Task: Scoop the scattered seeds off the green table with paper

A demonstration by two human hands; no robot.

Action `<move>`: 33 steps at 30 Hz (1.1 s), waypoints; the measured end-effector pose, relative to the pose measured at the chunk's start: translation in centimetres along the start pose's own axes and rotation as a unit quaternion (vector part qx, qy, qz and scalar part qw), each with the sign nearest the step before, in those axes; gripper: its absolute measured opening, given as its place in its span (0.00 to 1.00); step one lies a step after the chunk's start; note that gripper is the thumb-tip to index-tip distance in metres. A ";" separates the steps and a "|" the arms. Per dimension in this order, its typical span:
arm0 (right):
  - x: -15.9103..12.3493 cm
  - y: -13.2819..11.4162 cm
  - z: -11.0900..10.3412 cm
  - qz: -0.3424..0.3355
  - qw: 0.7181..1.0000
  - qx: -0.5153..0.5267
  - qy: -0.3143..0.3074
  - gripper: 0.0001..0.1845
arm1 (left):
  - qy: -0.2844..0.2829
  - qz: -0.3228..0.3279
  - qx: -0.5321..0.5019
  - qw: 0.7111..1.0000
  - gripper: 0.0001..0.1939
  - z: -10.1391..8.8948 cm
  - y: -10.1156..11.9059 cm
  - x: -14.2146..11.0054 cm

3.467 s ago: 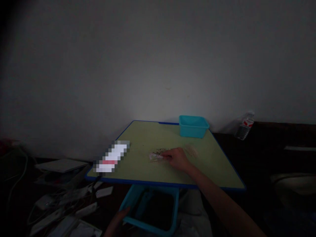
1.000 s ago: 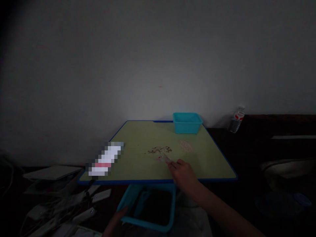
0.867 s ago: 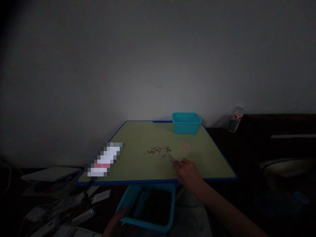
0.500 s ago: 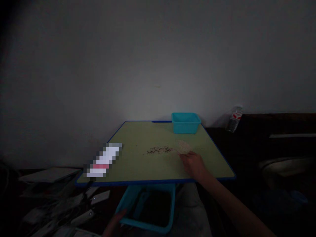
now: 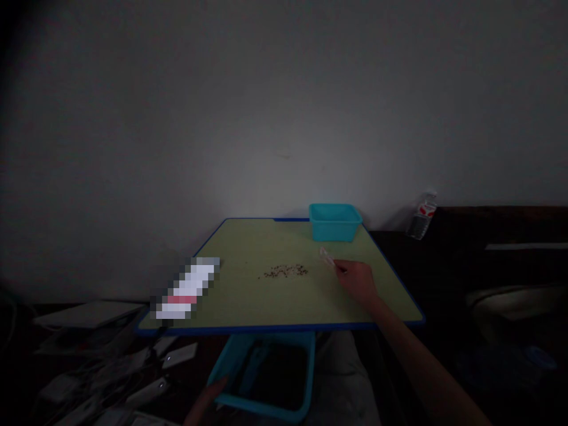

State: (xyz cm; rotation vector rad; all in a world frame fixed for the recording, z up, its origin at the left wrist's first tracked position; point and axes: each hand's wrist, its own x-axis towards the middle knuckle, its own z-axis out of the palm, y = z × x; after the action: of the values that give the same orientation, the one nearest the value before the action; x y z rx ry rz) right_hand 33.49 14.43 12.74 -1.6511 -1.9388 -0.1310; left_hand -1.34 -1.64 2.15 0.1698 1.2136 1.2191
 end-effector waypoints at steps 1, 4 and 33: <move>0.2 0.1 0.0 0.016 1.000 0.018 0.006 0.15 | 0.010 -0.011 0.003 1.000 0.27 0.1 0.1 -0.1; 0.8 -0.1 -0.1 0.045 0.996 0.074 0.010 0.13 | 0.030 -0.033 0.008 0.999 0.32 0.4 0.3 -0.5; 3.7 -4.7 4.8 -0.007 0.964 0.252 -0.088 0.13 | 0.044 0.023 0.033 0.998 0.25 -0.1 -0.2 0.9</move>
State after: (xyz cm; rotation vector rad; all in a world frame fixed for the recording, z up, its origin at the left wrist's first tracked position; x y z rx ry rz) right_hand 27.09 18.69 11.92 -1.3398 -1.9055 0.4822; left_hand -1.41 -1.12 1.40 0.1948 1.3341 1.2371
